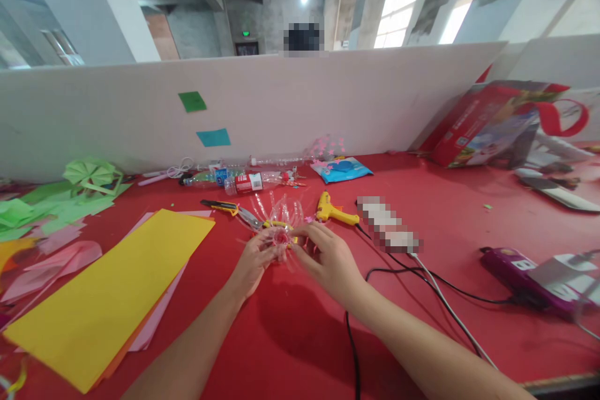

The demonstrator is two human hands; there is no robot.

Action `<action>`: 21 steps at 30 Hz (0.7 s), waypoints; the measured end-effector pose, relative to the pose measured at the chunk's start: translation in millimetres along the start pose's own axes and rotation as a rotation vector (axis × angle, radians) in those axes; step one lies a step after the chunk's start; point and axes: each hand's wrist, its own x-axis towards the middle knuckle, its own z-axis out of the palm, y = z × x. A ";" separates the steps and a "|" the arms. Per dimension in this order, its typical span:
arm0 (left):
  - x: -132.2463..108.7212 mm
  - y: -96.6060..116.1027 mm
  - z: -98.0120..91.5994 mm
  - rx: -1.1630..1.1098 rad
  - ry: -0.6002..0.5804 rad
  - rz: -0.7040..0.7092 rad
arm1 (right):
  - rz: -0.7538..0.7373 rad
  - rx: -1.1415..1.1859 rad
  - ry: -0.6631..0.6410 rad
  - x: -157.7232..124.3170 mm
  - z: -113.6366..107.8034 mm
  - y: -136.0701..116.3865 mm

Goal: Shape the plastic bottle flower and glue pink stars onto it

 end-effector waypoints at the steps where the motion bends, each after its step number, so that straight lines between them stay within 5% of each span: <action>1: -0.1 0.0 0.1 -0.002 -0.002 0.000 | 0.007 0.007 -0.002 -0.3 0.2 0.1; 21: 0.3 -5.1 -1.1 -0.039 -0.036 0.001 | -0.064 0.067 -0.037 -1.2 0.7 0.8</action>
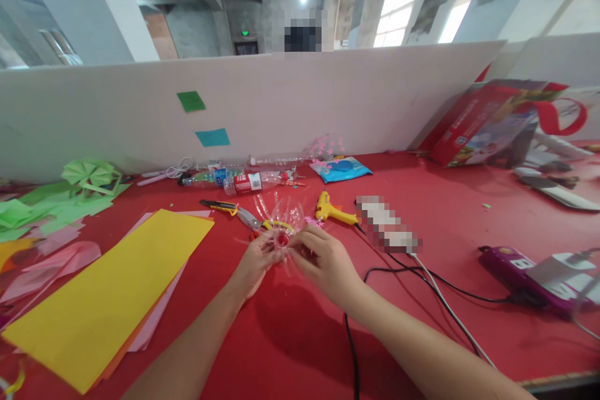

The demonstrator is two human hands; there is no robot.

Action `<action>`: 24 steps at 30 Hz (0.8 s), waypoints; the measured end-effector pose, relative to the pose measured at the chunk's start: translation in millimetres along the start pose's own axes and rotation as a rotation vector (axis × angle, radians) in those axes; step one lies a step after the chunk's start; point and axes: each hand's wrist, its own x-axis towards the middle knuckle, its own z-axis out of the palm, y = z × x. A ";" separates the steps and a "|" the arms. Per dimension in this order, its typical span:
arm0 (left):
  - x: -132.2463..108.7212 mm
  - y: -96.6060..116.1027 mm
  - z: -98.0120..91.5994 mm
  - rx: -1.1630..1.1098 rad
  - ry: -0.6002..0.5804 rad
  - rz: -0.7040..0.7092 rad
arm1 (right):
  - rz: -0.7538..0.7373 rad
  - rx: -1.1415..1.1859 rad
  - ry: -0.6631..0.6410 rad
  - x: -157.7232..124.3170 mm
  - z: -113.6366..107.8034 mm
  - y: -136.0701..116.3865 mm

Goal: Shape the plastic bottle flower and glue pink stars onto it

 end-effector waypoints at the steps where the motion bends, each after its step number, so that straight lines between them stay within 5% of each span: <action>1: 0.1 -0.9 -0.1 -0.004 -0.009 0.014 | -0.005 0.003 -0.003 -0.3 -0.2 -0.2; 12: 0.8 -2.1 3.1 0.094 0.076 0.074 | -0.109 -0.002 -0.054 -2.3 4.2 -2.3; 19: 2.3 -4.6 2.7 0.108 0.022 0.129 | -0.076 -0.039 -0.119 -2.2 6.6 -4.3; 24: 1.3 0.4 2.7 0.115 0.062 0.069 | -0.056 -0.006 -0.027 -1.8 2.9 -5.6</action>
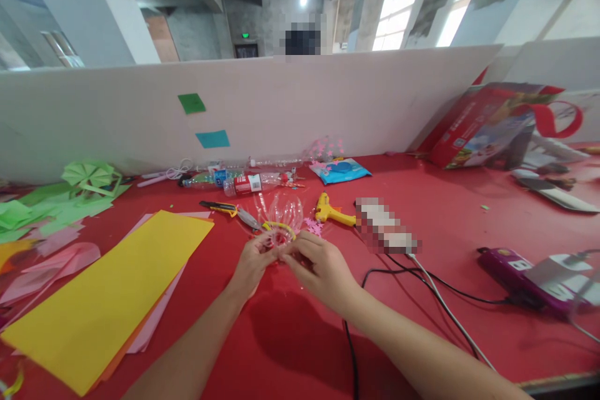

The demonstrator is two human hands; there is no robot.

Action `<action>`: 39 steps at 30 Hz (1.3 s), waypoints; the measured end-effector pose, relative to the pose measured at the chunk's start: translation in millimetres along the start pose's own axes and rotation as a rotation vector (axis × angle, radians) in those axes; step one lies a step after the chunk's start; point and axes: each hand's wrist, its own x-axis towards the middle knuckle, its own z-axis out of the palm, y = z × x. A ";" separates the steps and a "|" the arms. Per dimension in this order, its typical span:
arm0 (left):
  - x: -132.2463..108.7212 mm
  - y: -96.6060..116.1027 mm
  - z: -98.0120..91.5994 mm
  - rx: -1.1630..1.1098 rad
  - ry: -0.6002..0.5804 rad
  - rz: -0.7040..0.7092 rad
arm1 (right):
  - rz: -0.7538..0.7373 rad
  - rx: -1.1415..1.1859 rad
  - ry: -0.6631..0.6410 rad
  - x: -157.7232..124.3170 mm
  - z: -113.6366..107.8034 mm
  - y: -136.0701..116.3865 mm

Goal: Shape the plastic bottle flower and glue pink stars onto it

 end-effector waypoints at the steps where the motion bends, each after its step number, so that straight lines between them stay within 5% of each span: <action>1: 0.0 0.2 -0.3 -0.003 0.002 -0.001 | -0.006 0.003 0.026 0.1 -1.0 0.2; 13: 1.5 -4.4 -5.7 -0.005 -0.019 0.013 | -0.064 -0.026 0.089 -1.9 -3.7 -1.9; 24: 1.7 -0.1 -2.9 -0.102 -0.035 0.014 | -0.140 0.046 -0.002 -2.7 -8.9 -9.4; 39: 2.0 0.0 -1.2 -0.041 -0.038 0.000 | 0.133 -0.021 0.088 3.0 -7.1 1.7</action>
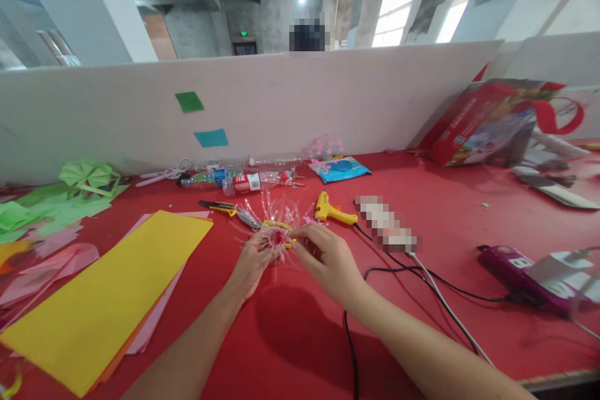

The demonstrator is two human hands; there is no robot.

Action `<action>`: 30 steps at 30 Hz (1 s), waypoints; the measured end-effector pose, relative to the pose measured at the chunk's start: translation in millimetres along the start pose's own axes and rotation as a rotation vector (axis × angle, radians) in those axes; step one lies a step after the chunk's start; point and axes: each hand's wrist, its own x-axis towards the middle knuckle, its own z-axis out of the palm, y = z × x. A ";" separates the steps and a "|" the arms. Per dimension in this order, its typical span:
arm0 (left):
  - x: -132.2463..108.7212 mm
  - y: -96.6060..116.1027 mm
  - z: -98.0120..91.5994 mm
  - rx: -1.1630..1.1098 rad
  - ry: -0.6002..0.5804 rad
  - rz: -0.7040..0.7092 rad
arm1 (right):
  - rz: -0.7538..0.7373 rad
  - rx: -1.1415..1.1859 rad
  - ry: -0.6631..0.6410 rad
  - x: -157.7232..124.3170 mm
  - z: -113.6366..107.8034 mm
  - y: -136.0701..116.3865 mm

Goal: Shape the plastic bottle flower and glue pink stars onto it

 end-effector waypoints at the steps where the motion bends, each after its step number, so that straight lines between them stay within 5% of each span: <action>1: 0.1 -0.5 0.0 0.004 -0.001 0.001 | 0.013 -0.002 -0.008 0.2 0.3 -0.1; 30: -0.3 -7.6 -1.1 0.022 0.031 0.030 | -0.082 -0.128 -0.200 -3.4 11.6 2.8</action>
